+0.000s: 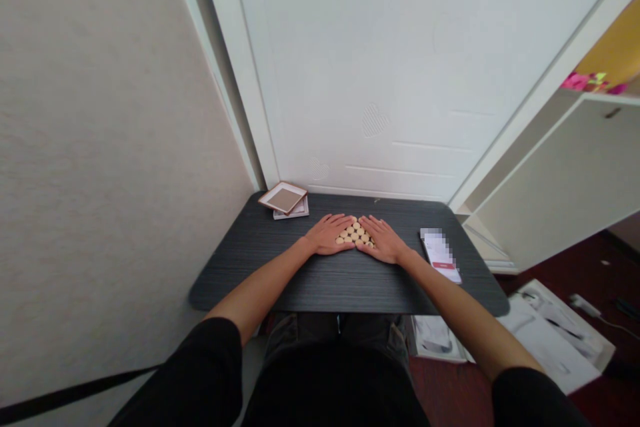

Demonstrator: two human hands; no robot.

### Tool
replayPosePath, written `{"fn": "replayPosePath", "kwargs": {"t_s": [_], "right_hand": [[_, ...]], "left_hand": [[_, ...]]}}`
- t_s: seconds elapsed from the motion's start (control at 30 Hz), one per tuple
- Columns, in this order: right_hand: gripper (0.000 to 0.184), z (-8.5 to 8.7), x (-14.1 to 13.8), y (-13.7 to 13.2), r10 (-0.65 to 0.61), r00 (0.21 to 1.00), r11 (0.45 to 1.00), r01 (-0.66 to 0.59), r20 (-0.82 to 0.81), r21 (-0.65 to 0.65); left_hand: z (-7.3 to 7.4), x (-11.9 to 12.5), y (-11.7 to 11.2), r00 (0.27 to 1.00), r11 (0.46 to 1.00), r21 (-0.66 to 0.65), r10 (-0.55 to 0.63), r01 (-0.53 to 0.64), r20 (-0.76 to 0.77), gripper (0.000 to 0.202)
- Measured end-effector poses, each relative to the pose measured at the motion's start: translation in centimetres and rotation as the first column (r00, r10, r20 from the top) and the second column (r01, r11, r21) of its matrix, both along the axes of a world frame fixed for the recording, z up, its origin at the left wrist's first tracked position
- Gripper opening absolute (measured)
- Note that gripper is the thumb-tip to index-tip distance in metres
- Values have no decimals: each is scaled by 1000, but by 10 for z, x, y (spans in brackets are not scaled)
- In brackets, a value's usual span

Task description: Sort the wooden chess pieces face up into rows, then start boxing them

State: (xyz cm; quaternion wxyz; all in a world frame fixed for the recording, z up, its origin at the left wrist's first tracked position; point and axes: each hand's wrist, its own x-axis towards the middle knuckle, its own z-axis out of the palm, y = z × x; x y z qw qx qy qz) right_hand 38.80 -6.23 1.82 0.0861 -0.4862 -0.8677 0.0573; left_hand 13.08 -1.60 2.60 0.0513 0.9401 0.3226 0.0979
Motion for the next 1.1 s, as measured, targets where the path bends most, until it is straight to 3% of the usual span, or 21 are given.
{"fn": "replayPosePath", "kwargs": {"t_s": [1.1], "right_hand": [[87, 0, -1, 5, -10, 1000, 1000, 10, 1, 6]], "left_hand": [[-2, 2, 4, 1000, 1000, 13, 19, -19, -14, 83]]}}
